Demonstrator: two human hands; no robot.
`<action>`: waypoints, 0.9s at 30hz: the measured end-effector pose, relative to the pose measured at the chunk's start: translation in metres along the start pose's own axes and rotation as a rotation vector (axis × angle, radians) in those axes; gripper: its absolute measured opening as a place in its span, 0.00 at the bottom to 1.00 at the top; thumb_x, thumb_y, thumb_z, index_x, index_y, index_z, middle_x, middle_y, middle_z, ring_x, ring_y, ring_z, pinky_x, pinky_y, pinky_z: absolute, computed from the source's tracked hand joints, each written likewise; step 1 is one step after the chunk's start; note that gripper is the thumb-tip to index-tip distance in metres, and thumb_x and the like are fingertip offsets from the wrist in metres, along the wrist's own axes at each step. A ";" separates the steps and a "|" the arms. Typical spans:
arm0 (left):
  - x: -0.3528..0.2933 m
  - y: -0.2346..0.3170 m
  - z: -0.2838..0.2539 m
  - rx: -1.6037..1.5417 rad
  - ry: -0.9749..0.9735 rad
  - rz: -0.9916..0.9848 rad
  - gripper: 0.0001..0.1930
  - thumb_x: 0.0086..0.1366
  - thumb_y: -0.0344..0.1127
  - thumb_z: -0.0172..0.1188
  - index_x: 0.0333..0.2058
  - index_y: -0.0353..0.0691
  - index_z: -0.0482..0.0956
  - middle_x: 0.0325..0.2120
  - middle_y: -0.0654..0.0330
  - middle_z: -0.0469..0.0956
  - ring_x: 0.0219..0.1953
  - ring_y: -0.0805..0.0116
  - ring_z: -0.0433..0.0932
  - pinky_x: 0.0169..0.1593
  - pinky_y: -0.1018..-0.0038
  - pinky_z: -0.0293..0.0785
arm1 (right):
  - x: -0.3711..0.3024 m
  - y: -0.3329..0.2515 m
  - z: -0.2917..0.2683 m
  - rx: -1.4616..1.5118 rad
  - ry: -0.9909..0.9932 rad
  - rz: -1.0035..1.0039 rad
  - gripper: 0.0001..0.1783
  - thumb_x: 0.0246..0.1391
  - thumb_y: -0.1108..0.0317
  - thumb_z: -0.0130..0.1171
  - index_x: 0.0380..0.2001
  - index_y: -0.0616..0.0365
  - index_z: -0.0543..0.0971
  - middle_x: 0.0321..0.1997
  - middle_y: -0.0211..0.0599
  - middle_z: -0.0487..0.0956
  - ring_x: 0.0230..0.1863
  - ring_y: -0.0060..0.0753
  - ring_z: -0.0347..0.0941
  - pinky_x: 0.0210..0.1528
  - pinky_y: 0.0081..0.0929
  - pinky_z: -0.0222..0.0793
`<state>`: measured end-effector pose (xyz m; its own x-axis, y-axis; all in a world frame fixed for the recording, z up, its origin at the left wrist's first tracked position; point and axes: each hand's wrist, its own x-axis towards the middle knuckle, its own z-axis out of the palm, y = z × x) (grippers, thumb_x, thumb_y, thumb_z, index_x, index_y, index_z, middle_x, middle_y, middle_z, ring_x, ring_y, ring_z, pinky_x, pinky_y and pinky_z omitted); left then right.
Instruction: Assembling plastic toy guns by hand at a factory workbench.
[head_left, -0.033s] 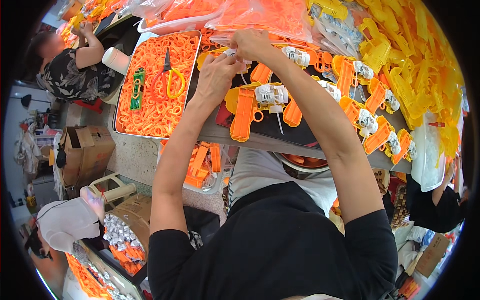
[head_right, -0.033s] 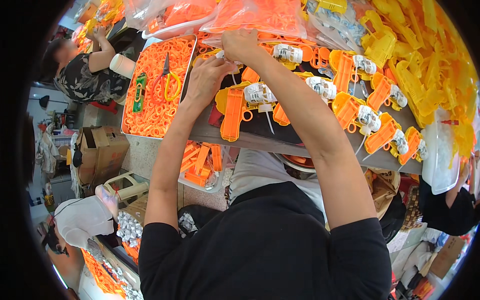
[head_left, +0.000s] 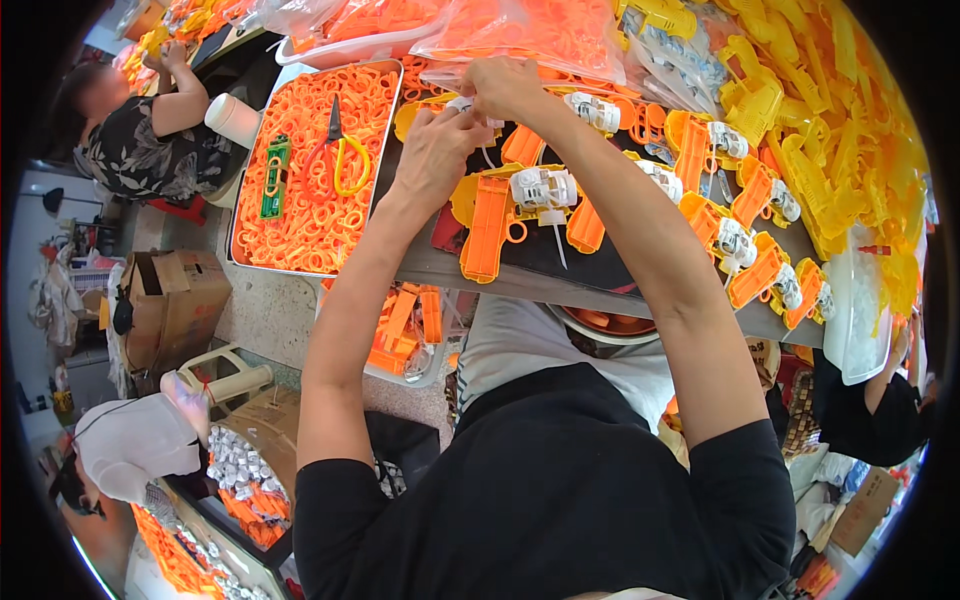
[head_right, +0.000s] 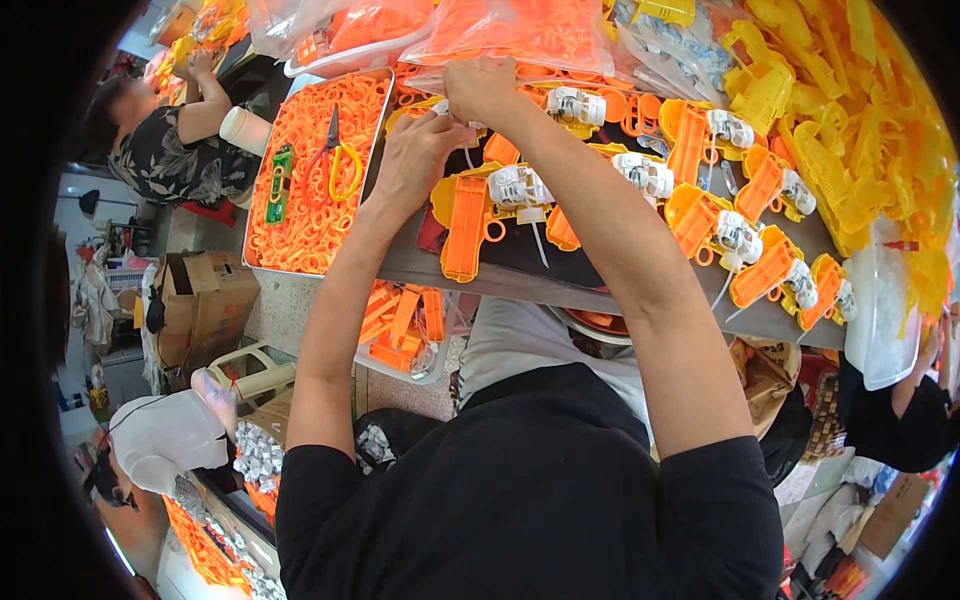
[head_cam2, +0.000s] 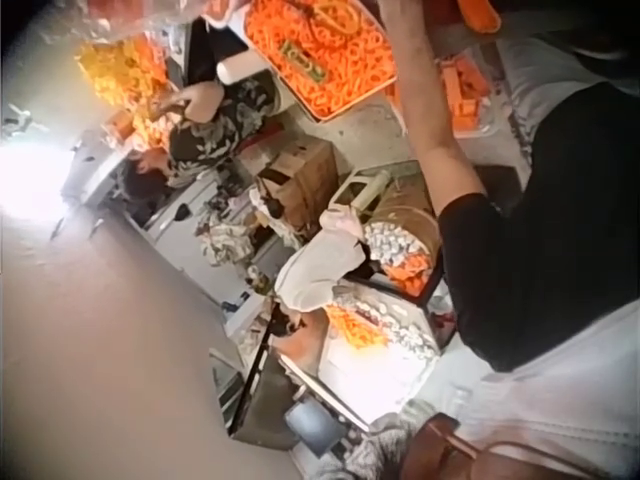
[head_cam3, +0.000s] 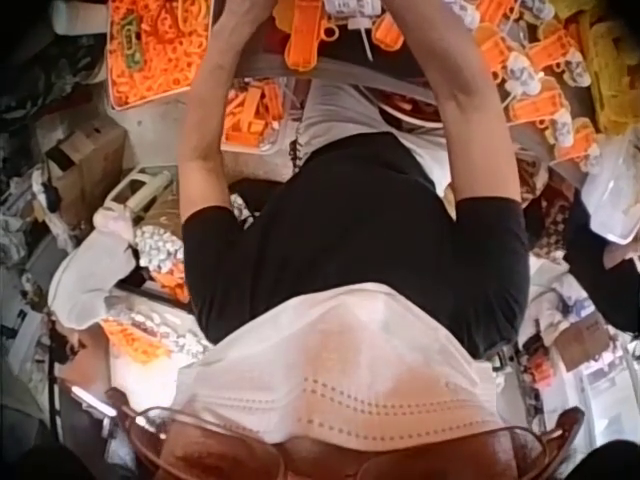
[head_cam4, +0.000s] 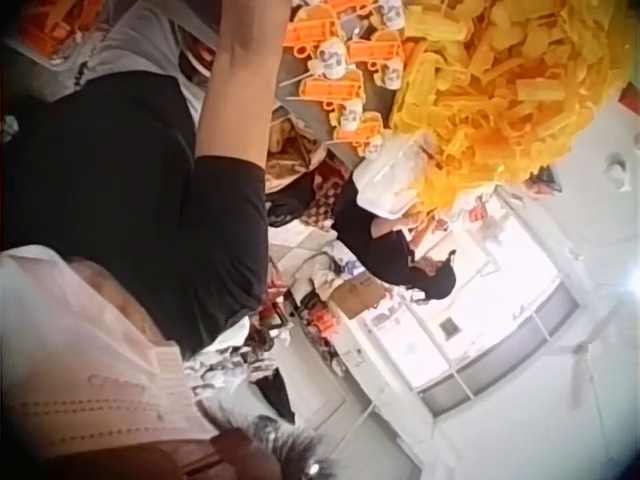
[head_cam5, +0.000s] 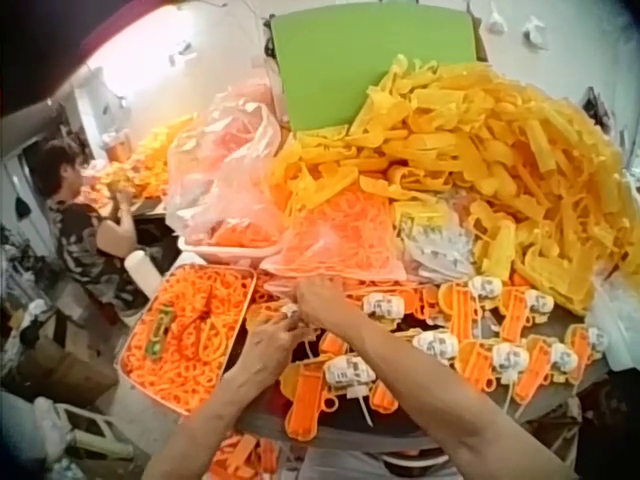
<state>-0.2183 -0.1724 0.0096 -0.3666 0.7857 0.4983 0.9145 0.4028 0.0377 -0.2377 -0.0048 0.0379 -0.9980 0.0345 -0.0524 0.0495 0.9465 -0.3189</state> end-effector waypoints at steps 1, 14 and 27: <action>0.004 0.000 -0.002 0.047 -0.065 0.031 0.13 0.57 0.27 0.61 0.41 0.46 0.84 0.38 0.64 0.83 0.41 0.65 0.78 0.43 0.68 0.68 | 0.000 0.000 -0.001 0.004 -0.001 -0.003 0.24 0.35 0.65 0.74 0.43 0.45 0.86 0.40 0.35 0.85 0.50 0.40 0.78 0.55 0.50 0.58; -0.017 0.000 -0.004 -0.206 0.217 -0.340 0.12 0.59 0.27 0.63 0.42 0.42 0.83 0.42 0.56 0.77 0.47 0.56 0.76 0.49 0.64 0.74 | -0.004 -0.002 0.006 0.026 0.040 0.020 0.24 0.36 0.59 0.75 0.43 0.43 0.85 0.46 0.34 0.84 0.55 0.40 0.76 0.59 0.57 0.56; -0.020 0.012 -0.006 0.080 0.019 -0.256 0.14 0.56 0.26 0.61 0.42 0.46 0.84 0.48 0.59 0.76 0.50 0.58 0.75 0.49 0.64 0.74 | -0.009 0.015 0.024 -0.056 0.262 -0.053 0.23 0.41 0.54 0.73 0.42 0.51 0.85 0.41 0.41 0.83 0.48 0.46 0.78 0.48 0.53 0.68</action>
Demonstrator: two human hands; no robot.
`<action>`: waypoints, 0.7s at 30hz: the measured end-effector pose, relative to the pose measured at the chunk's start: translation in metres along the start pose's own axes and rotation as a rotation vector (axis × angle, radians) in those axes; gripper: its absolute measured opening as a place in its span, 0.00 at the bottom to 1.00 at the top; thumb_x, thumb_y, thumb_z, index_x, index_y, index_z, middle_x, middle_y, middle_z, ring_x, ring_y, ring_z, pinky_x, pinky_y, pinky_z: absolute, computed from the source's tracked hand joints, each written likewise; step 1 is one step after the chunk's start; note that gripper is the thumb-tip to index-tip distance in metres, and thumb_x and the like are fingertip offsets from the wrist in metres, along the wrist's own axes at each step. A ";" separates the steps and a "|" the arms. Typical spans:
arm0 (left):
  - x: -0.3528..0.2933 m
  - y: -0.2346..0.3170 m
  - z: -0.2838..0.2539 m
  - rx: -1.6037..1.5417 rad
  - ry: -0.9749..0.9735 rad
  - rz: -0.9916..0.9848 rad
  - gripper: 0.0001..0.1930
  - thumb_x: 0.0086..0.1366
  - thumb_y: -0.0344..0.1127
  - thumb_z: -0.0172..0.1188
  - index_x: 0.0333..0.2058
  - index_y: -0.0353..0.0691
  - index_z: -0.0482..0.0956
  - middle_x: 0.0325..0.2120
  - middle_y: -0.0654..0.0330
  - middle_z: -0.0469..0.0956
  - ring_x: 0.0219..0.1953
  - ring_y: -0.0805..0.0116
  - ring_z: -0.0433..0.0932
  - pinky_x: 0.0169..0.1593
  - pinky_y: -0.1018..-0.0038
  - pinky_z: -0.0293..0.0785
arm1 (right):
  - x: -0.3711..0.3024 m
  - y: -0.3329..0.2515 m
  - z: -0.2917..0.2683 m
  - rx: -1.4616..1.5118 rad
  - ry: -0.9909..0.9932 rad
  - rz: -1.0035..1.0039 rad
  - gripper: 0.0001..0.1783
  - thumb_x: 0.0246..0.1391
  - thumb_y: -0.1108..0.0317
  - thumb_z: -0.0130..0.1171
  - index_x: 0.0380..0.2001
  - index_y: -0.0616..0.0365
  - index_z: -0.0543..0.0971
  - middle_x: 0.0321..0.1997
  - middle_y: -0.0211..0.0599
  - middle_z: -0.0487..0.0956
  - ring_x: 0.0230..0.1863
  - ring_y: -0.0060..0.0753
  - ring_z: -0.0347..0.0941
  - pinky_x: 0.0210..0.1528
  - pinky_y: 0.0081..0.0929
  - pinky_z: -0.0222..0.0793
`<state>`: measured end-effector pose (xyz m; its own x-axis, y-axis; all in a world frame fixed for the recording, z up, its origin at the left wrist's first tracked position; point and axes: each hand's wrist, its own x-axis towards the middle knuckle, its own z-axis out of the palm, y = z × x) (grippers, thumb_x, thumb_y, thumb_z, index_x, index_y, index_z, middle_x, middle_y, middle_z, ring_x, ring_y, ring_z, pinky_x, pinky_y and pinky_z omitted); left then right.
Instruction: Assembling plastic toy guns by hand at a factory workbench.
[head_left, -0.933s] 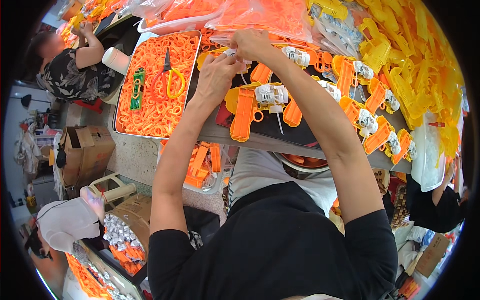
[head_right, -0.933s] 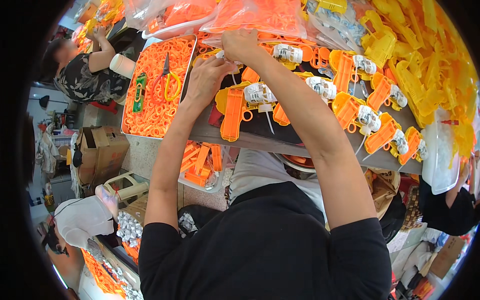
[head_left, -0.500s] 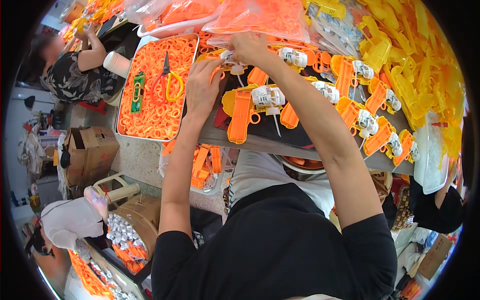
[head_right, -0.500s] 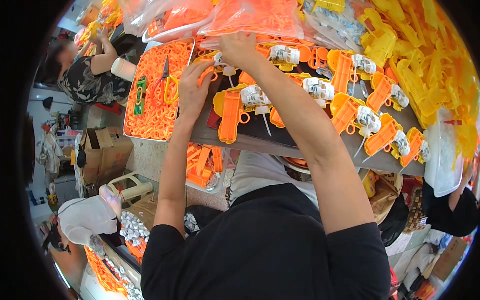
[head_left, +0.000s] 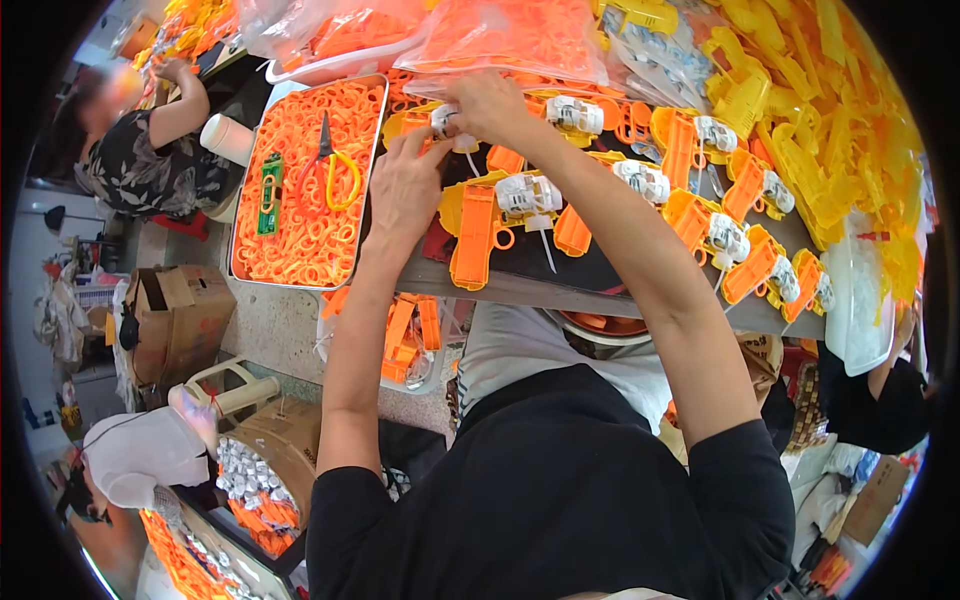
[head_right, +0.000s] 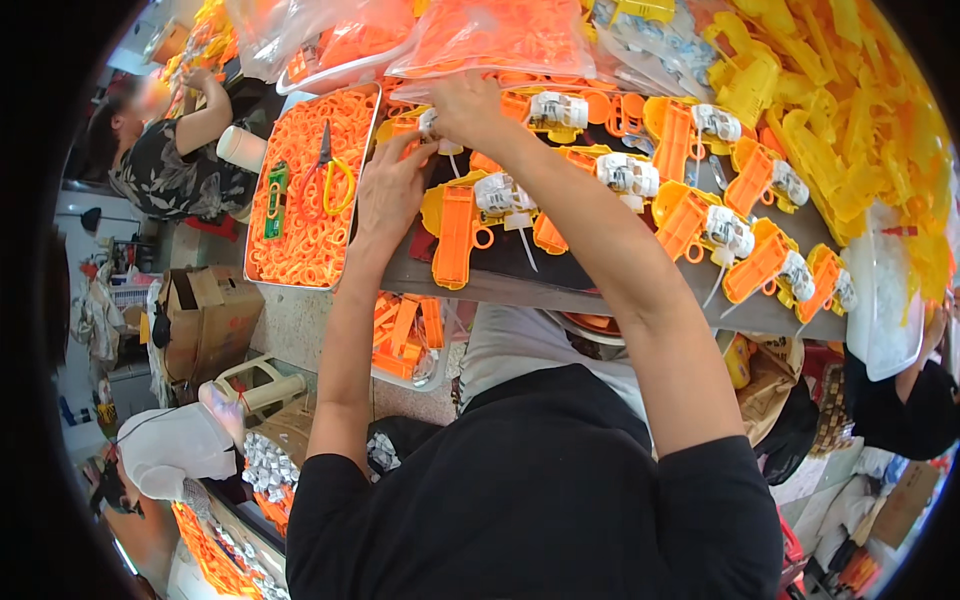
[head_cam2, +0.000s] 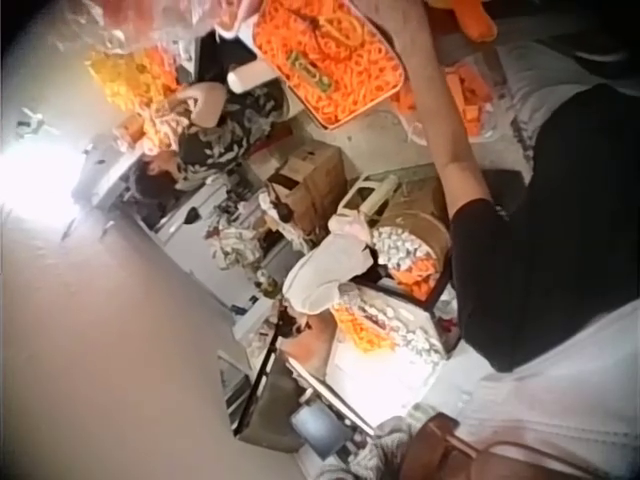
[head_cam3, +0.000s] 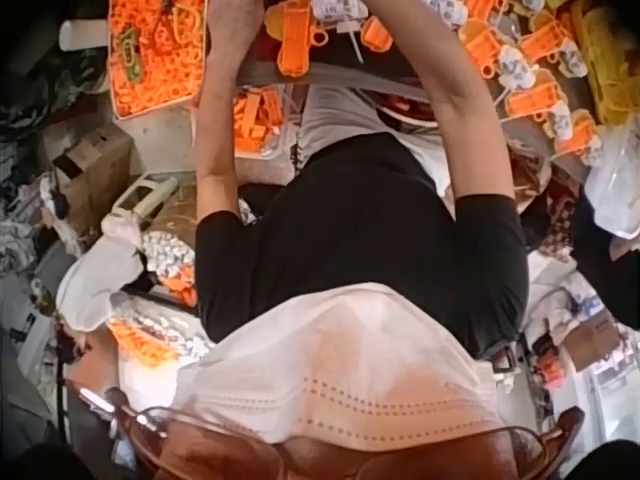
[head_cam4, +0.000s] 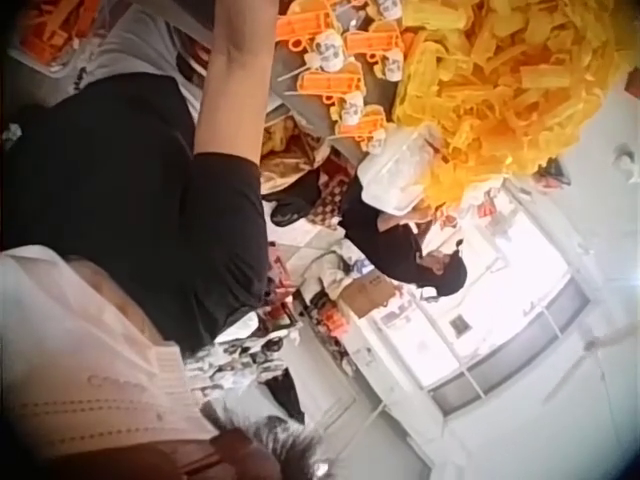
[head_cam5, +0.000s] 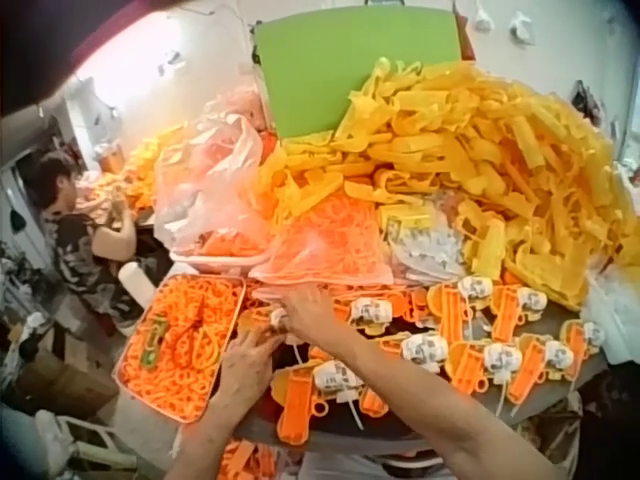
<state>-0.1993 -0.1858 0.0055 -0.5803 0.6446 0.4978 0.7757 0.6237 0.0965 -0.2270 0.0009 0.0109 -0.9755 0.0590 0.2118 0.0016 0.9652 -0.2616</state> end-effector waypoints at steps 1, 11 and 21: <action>0.002 -0.001 -0.003 -0.038 -0.058 -0.057 0.14 0.56 0.27 0.61 0.43 0.45 0.84 0.48 0.58 0.77 0.49 0.57 0.76 0.51 0.63 0.74 | -0.001 0.012 -0.004 0.235 0.024 -0.083 0.22 0.45 0.54 0.71 0.42 0.54 0.84 0.41 0.42 0.83 0.47 0.46 0.78 0.47 0.49 0.70; -0.030 0.071 -0.032 -0.181 -0.242 0.193 0.31 0.61 0.41 0.65 0.62 0.49 0.69 0.61 0.57 0.67 0.64 0.55 0.63 0.67 0.54 0.57 | -0.148 0.061 -0.075 0.161 0.143 -0.133 0.22 0.56 0.57 0.63 0.52 0.54 0.80 0.53 0.41 0.78 0.56 0.45 0.71 0.61 0.44 0.62; -0.003 0.056 -0.053 -0.198 -0.234 0.181 0.21 0.56 0.31 0.65 0.51 0.45 0.79 0.58 0.58 0.70 0.63 0.55 0.65 0.66 0.55 0.58 | -0.186 0.095 -0.062 0.139 0.127 -0.112 0.29 0.48 0.67 0.67 0.57 0.51 0.77 0.59 0.39 0.75 0.63 0.43 0.66 0.66 0.44 0.55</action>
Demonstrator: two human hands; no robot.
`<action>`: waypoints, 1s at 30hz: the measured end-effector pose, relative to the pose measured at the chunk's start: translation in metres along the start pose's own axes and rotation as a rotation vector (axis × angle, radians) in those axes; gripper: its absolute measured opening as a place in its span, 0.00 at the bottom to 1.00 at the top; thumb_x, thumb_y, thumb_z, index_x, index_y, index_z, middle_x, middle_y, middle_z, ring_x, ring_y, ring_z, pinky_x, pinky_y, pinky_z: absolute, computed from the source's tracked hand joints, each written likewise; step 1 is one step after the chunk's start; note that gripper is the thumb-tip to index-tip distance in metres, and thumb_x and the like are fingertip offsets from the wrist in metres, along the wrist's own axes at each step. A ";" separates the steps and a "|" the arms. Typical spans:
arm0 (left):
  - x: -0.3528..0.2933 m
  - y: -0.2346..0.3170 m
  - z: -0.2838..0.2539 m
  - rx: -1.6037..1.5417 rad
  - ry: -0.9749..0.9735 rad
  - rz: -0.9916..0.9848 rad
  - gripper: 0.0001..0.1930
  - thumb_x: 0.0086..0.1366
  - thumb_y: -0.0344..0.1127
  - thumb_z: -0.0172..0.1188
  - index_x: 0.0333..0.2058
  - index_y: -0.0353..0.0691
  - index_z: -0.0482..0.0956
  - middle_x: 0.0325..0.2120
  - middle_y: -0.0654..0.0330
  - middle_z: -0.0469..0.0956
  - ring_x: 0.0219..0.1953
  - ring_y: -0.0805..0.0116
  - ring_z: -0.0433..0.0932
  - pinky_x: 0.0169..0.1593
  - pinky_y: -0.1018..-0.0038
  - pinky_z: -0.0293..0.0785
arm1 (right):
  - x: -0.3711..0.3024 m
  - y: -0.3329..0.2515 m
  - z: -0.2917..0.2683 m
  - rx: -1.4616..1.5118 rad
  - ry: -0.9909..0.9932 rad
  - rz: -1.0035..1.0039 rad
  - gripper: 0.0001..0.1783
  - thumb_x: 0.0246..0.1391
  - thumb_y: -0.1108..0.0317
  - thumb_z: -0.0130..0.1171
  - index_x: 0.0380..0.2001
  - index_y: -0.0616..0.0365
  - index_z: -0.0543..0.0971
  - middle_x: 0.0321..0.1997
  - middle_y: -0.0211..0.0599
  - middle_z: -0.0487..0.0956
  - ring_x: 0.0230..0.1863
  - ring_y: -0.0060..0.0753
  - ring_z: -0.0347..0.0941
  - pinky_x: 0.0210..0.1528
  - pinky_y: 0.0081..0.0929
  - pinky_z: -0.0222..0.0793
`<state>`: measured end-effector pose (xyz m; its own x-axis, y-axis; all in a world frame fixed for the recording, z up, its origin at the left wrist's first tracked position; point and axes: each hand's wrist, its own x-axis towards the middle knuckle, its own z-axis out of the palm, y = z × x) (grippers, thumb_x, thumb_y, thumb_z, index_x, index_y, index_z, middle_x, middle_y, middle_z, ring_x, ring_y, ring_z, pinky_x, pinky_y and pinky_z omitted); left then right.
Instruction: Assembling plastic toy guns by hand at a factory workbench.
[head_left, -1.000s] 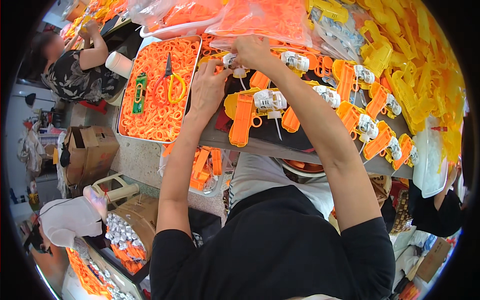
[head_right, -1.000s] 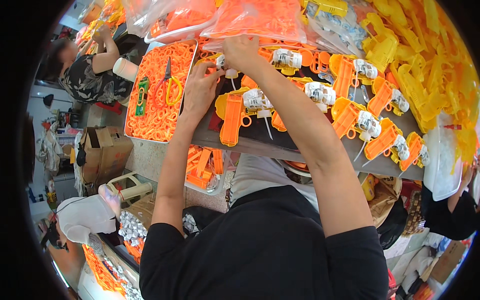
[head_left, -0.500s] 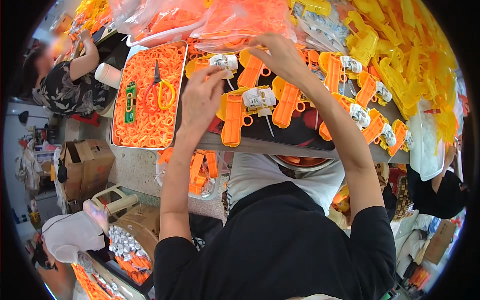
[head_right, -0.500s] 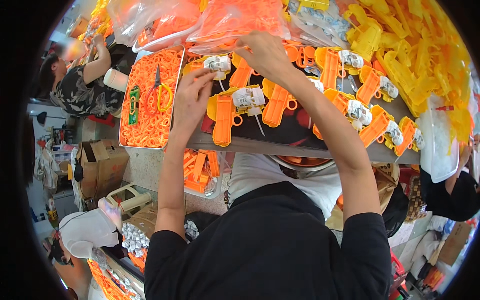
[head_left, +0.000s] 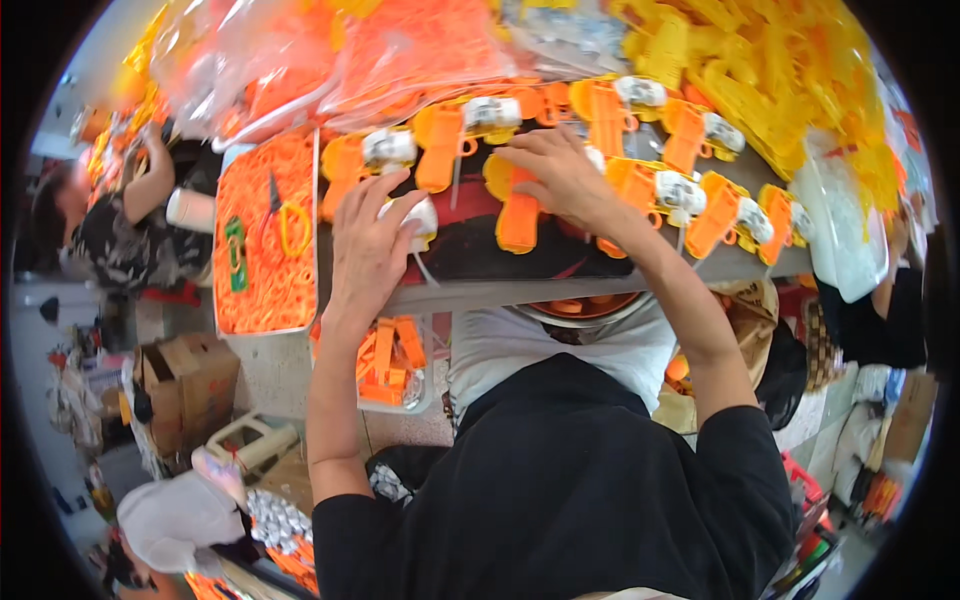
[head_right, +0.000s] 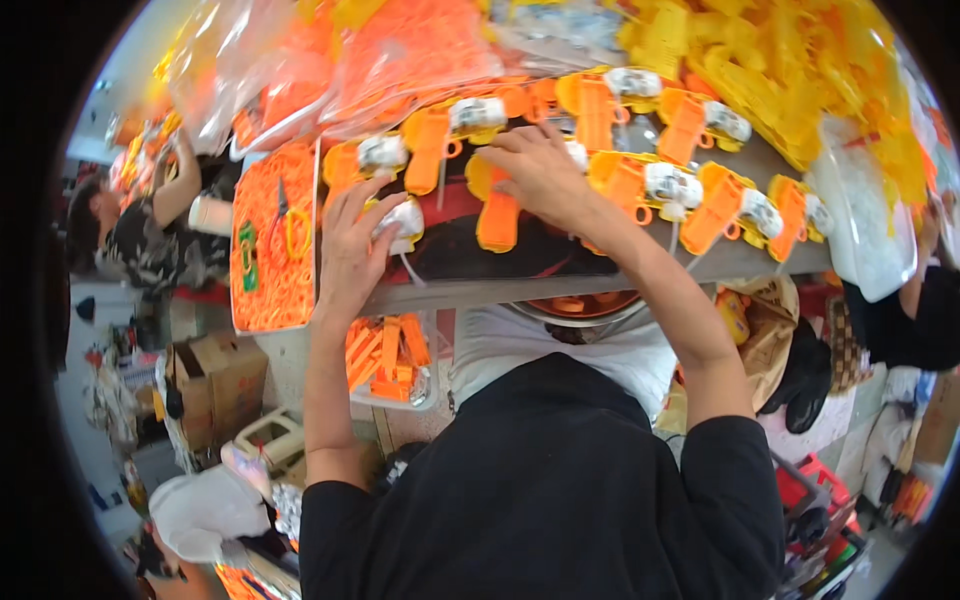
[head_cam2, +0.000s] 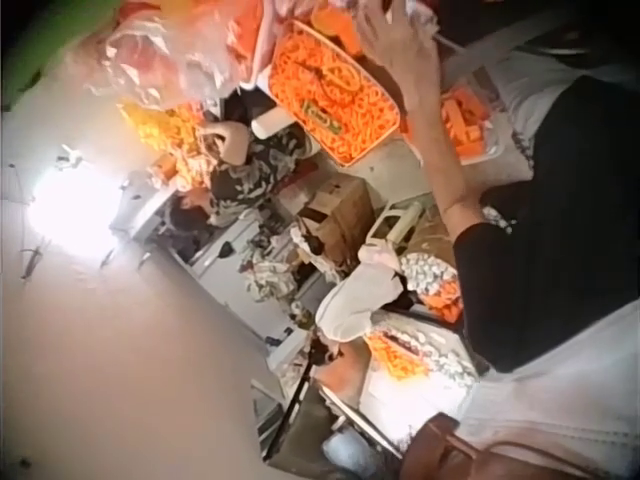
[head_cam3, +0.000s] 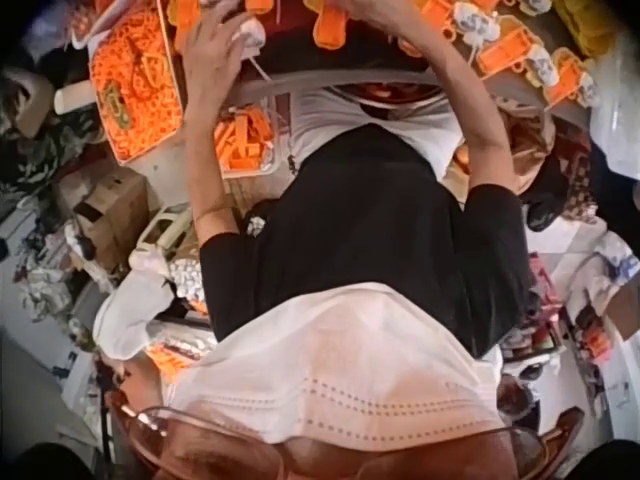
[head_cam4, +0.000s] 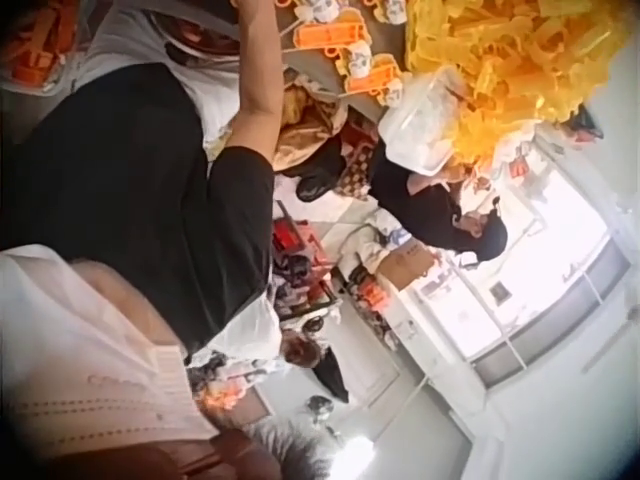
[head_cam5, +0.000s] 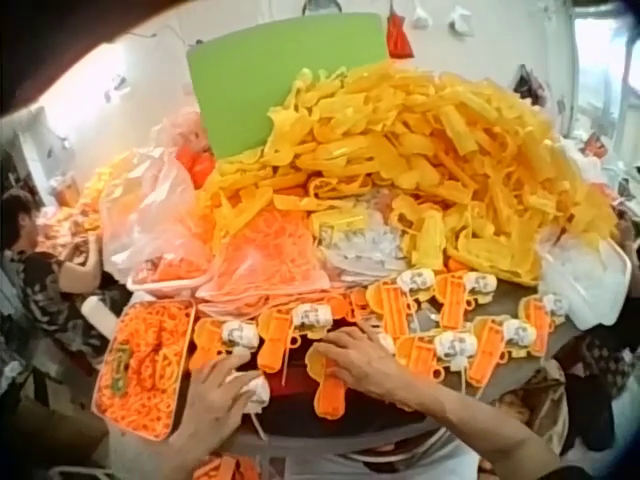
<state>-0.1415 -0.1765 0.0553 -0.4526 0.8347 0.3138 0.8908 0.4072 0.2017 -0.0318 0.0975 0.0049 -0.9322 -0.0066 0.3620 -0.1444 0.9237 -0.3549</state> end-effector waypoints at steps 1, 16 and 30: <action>0.019 0.008 0.008 0.021 0.031 0.073 0.19 0.55 0.29 0.64 0.48 0.44 0.81 0.56 0.58 0.72 0.61 0.55 0.67 0.65 0.56 0.60 | 0.000 0.004 0.001 -0.002 -0.009 0.005 0.27 0.45 0.68 0.67 0.53 0.52 0.78 0.57 0.39 0.76 0.60 0.44 0.69 0.63 0.44 0.59; 0.068 0.014 0.042 0.207 -0.113 0.238 0.06 0.55 0.20 0.58 0.33 0.32 0.78 0.49 0.48 0.72 0.48 0.49 0.73 0.47 0.60 0.72 | -0.236 0.180 -0.248 -0.419 0.758 0.828 0.10 0.54 0.67 0.61 0.37 0.58 0.84 0.34 0.43 0.84 0.39 0.39 0.81 0.44 0.31 0.75; 0.095 -0.012 0.060 -0.623 0.132 -0.125 0.10 0.66 0.29 0.61 0.43 0.31 0.83 0.38 0.56 0.83 0.43 0.67 0.81 0.49 0.73 0.75 | -0.262 0.276 -0.300 -0.772 0.435 0.868 0.15 0.49 0.59 0.65 0.31 0.61 0.84 0.35 0.45 0.83 0.37 0.42 0.80 0.42 0.37 0.74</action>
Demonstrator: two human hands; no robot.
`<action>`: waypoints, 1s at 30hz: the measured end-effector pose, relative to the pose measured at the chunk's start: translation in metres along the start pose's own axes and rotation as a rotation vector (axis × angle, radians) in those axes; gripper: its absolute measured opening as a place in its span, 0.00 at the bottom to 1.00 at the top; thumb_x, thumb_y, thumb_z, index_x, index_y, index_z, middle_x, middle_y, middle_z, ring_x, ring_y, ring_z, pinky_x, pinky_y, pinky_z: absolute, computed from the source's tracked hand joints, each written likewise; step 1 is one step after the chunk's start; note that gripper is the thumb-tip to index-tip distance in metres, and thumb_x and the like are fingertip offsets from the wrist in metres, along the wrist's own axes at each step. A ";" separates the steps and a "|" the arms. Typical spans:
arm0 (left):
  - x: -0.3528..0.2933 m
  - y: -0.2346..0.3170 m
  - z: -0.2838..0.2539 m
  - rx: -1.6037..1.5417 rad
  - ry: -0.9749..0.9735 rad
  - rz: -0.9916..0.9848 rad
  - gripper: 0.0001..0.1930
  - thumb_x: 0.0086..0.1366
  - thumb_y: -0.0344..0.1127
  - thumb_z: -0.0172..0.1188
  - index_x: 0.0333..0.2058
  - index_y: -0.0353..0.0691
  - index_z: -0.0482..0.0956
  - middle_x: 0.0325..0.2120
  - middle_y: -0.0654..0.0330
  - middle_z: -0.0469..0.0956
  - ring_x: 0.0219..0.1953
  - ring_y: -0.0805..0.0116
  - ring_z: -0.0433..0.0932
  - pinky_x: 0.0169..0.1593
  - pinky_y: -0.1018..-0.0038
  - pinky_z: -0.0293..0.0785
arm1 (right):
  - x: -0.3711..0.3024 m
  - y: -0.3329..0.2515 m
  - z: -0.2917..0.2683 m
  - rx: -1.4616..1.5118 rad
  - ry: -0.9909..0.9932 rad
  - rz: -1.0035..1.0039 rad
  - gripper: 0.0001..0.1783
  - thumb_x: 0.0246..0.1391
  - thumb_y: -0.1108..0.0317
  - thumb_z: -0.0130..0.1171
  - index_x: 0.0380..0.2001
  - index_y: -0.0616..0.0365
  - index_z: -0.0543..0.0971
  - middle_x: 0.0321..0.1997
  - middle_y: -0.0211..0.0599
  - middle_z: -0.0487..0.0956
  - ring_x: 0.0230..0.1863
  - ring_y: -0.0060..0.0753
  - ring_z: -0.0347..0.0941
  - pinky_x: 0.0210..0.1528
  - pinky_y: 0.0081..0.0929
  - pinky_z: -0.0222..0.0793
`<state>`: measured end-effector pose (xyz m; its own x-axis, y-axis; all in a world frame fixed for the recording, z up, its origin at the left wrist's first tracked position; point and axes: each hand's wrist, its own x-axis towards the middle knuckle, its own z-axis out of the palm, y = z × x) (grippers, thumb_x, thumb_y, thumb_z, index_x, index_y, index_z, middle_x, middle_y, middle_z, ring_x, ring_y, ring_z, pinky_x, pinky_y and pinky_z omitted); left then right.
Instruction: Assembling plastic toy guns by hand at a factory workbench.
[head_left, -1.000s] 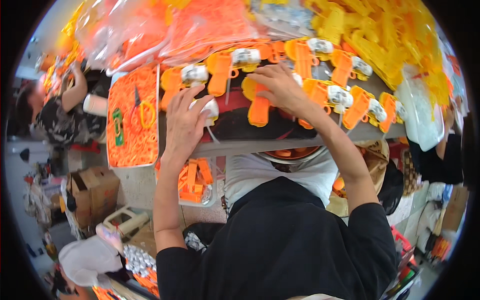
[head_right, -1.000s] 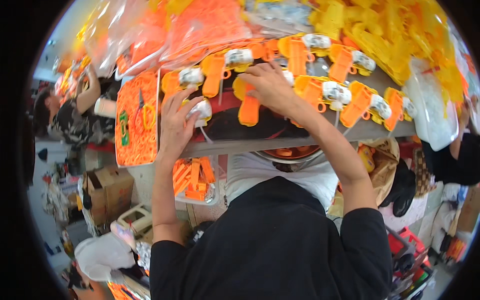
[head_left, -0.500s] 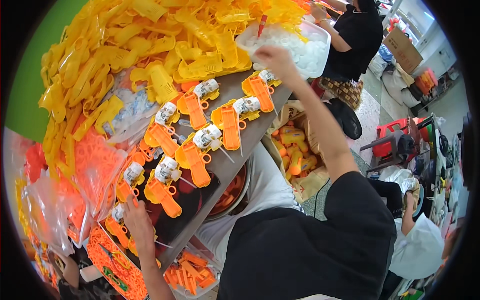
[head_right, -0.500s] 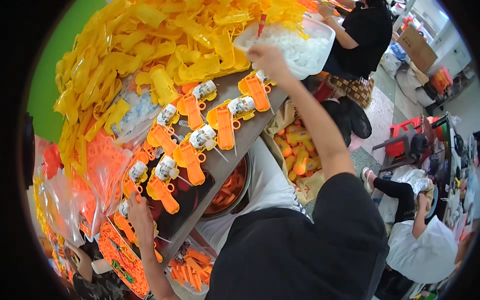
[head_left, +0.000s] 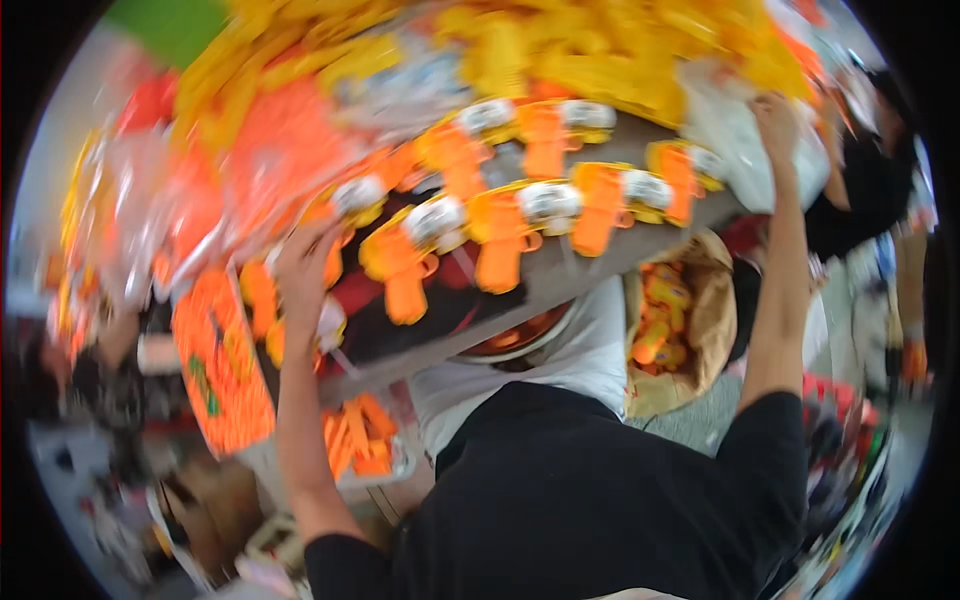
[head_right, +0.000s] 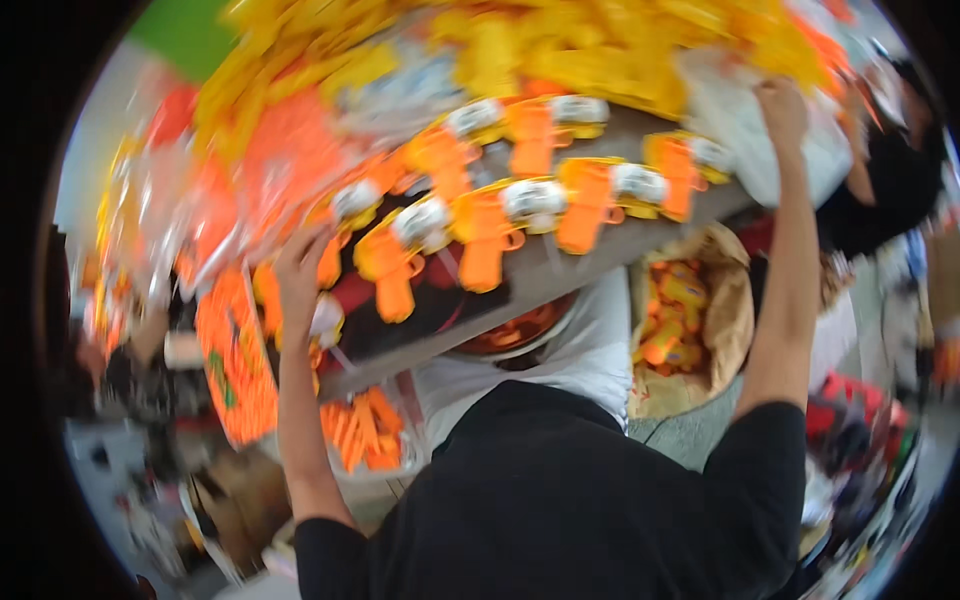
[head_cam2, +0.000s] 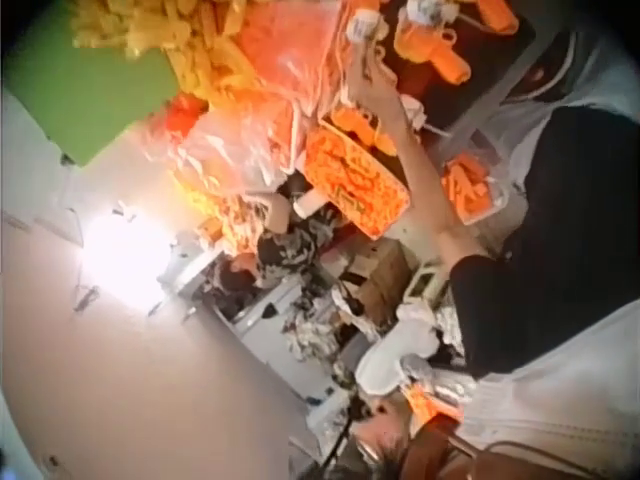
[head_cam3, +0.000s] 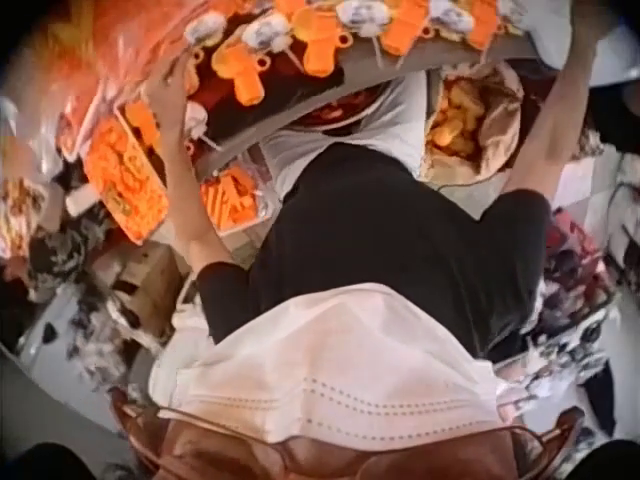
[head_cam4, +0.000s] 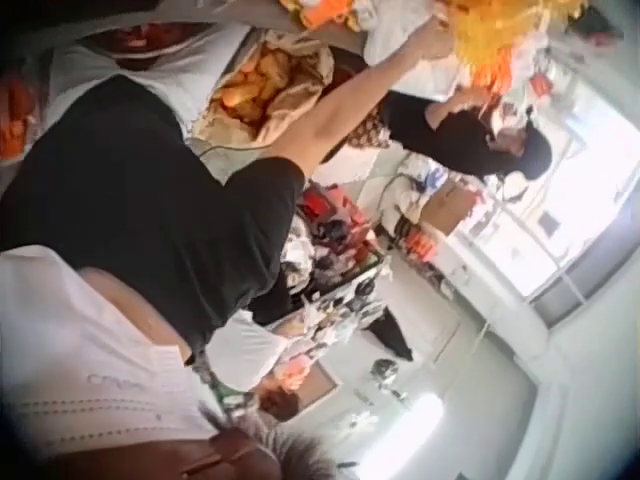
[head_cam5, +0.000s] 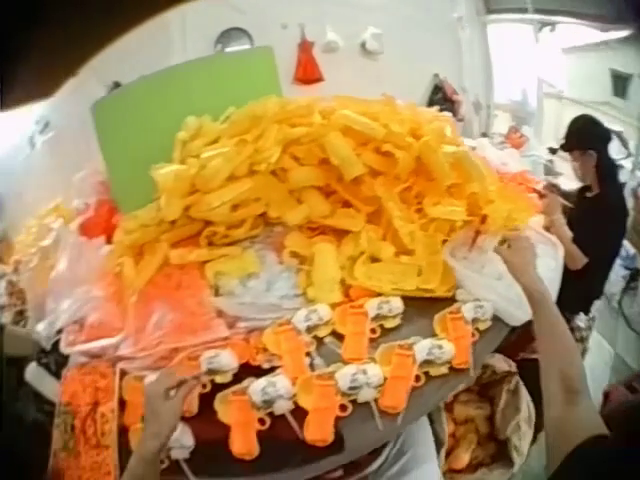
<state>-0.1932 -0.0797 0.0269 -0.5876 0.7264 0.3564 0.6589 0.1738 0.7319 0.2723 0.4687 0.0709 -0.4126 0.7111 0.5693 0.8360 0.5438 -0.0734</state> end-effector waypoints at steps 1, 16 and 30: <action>0.007 0.000 0.004 0.056 0.015 0.065 0.11 0.65 0.28 0.61 0.45 0.31 0.82 0.34 0.58 0.84 0.38 0.68 0.82 0.46 0.75 0.75 | -0.004 -0.037 -0.020 0.226 -0.051 0.066 0.15 0.55 0.59 0.64 0.37 0.61 0.83 0.36 0.40 0.83 0.39 0.32 0.80 0.44 0.28 0.73; 0.007 0.034 0.029 -0.311 0.189 -0.020 0.07 0.63 0.28 0.65 0.39 0.34 0.84 0.35 0.63 0.82 0.38 0.77 0.78 0.41 0.79 0.74 | -0.128 -0.460 0.002 2.201 -1.507 0.415 0.19 0.65 0.63 0.57 0.54 0.62 0.73 0.48 0.40 0.80 0.44 0.24 0.76 0.46 0.19 0.75; 0.012 0.033 0.029 -0.275 0.242 0.072 0.06 0.59 0.27 0.67 0.36 0.34 0.84 0.32 0.58 0.83 0.35 0.70 0.80 0.43 0.74 0.76 | -0.130 -0.469 0.008 2.043 -1.557 0.542 0.21 0.62 0.52 0.61 0.46 0.59 0.77 0.38 0.33 0.81 0.34 0.19 0.74 0.37 0.17 0.71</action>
<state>-0.1647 -0.0461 0.0388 -0.6597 0.5465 0.5160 0.5714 -0.0813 0.8167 -0.0693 0.1245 0.0253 -0.9591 0.0374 -0.2806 0.1648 -0.7323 -0.6608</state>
